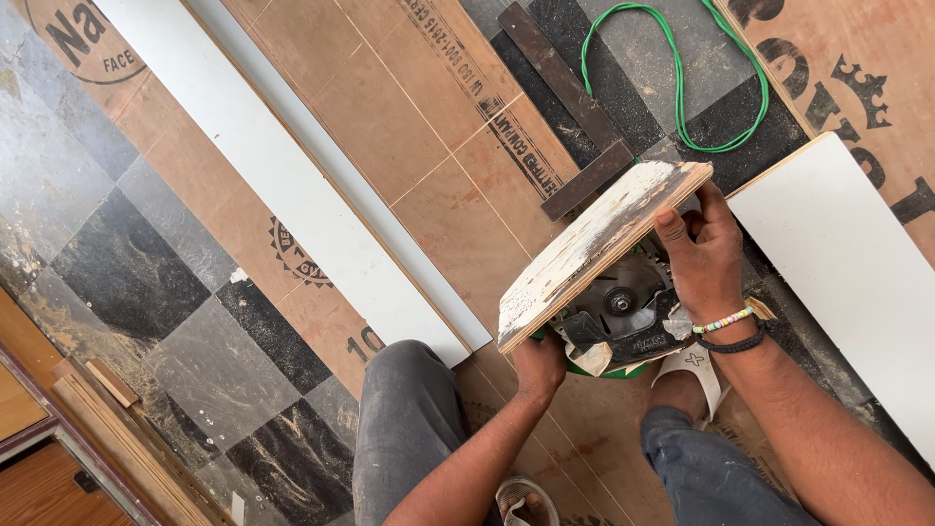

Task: Cutting and measuring wooden boards using a circular saw and measuring tools.

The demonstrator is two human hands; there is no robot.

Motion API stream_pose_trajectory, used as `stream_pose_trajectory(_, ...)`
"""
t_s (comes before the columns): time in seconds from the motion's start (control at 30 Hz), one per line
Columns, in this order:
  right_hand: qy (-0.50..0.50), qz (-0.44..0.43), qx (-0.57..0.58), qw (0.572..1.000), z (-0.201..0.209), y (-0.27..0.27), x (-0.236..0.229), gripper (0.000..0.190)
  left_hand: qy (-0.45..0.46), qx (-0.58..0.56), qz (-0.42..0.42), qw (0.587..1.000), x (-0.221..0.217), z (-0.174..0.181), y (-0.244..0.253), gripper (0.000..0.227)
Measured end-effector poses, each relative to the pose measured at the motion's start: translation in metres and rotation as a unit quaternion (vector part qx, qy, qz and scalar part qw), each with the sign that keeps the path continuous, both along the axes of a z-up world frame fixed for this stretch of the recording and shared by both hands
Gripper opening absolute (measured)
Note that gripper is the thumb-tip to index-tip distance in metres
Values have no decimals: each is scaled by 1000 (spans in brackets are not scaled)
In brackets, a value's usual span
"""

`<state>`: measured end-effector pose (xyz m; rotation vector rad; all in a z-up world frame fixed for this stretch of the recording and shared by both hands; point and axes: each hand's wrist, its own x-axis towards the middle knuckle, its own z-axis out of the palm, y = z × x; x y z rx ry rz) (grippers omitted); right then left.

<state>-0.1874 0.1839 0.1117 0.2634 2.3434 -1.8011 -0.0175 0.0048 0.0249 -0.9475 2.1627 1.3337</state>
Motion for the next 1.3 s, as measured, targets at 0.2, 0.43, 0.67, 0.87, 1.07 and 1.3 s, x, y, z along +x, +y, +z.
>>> stream_pose_trajectory(0.2, -17, -41, -17, 999, -7, 3, 4, 76, 30, 14, 34, 999, -12, 14, -1, 20)
stream_pose_trajectory(0.43, -23, -2, -68, 997, -16, 21, 21, 79, 28, 20, 57, 998, 5, -9, 7, 22)
stream_pose_trajectory(0.67, -71, -26, -181, 981, -18, 28, 45, 91, 133, 29, 88, 987, -11, 3, 7, 28)
stream_pose_trajectory(0.87, -52, -13, -153, 987, -7, 13, 39, 101, -20, 139, 200, 970, -51, 56, -4, 28)
stream_pose_trajectory(1.07, -98, -54, -204, 973, -21, 9, 23, 96, 73, 90, 205, 972, -34, 23, 13, 29)
stream_pose_trajectory(1.3, -149, -106, -352, 918, -23, 7, 29, 96, 10, 120, 270, 955, -35, 31, 21, 30)
